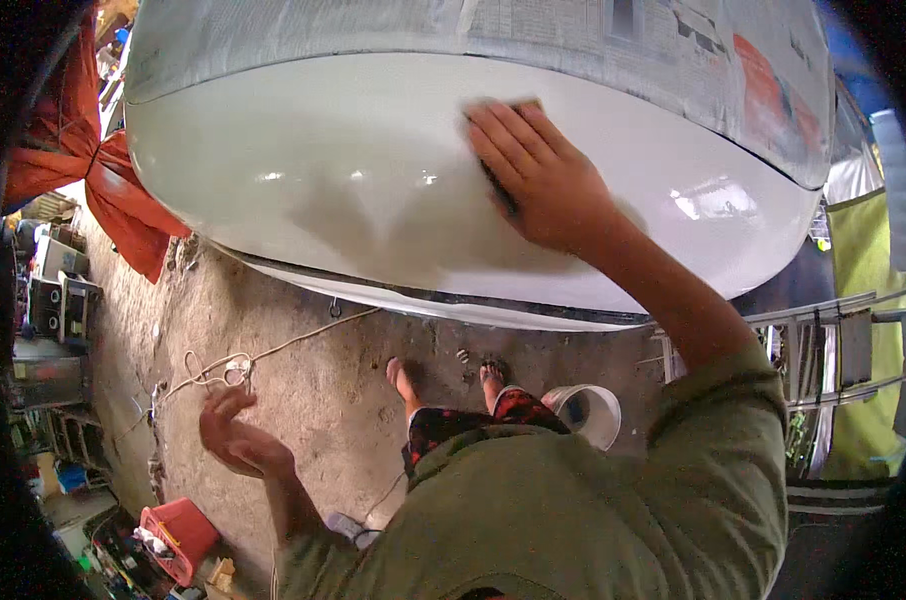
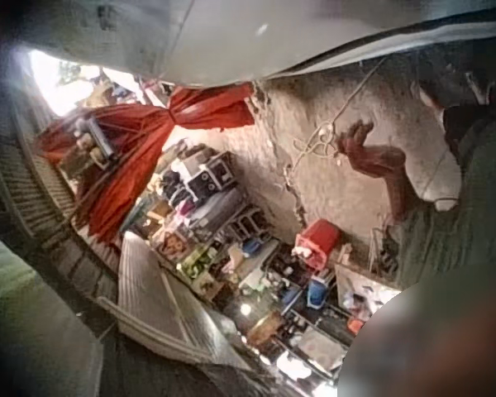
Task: Sand the front hood of a white car using sandpaper and water.
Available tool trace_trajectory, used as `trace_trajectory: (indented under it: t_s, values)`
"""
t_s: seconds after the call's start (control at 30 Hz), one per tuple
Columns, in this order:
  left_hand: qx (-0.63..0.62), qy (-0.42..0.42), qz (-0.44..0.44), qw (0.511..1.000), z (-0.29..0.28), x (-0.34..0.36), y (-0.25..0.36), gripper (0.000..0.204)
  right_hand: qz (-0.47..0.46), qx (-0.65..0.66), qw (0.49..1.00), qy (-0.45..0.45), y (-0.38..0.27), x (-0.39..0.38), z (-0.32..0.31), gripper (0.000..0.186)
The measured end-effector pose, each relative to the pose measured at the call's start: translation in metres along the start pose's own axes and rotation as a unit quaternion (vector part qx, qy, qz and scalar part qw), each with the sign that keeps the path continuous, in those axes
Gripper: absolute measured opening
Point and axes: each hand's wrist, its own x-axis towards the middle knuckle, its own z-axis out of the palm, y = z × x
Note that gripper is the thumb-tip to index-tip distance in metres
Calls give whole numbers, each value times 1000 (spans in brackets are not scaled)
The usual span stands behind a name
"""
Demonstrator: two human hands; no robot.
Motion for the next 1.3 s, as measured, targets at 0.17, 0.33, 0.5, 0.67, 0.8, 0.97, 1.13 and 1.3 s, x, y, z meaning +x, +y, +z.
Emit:
trace_trajectory:
  t_s: [0.17,0.33,0.5,0.67,0.8,0.97,1.13,1.3]
  values:
    - [-62,71,-71,993,9,-32,36,57,14,19,999,22,-33,40,13,63]
    - [-133,-4,-11,991,17,-56,22,58,1,106,991,76,-52,116,43,61]
    - [33,-10,-331,943,-96,-233,-33,44,-5,-28,998,-51,-23,12,7,67]
    - [25,-25,-268,963,-56,-198,-37,48,-25,-83,994,60,-76,145,35,65]
    - [-65,-84,-242,964,-82,-204,-36,52,-67,-53,996,5,-64,112,33,66]
    - [-47,21,-465,884,-109,-282,-37,55,-37,-110,989,-87,-54,-14,19,75]
    - [-58,-56,-270,960,-38,-188,-48,53,-50,-12,998,36,-134,131,65,74]
    - [-28,-20,-367,929,-100,-283,-27,51,-25,-93,992,-82,-69,-28,46,78]
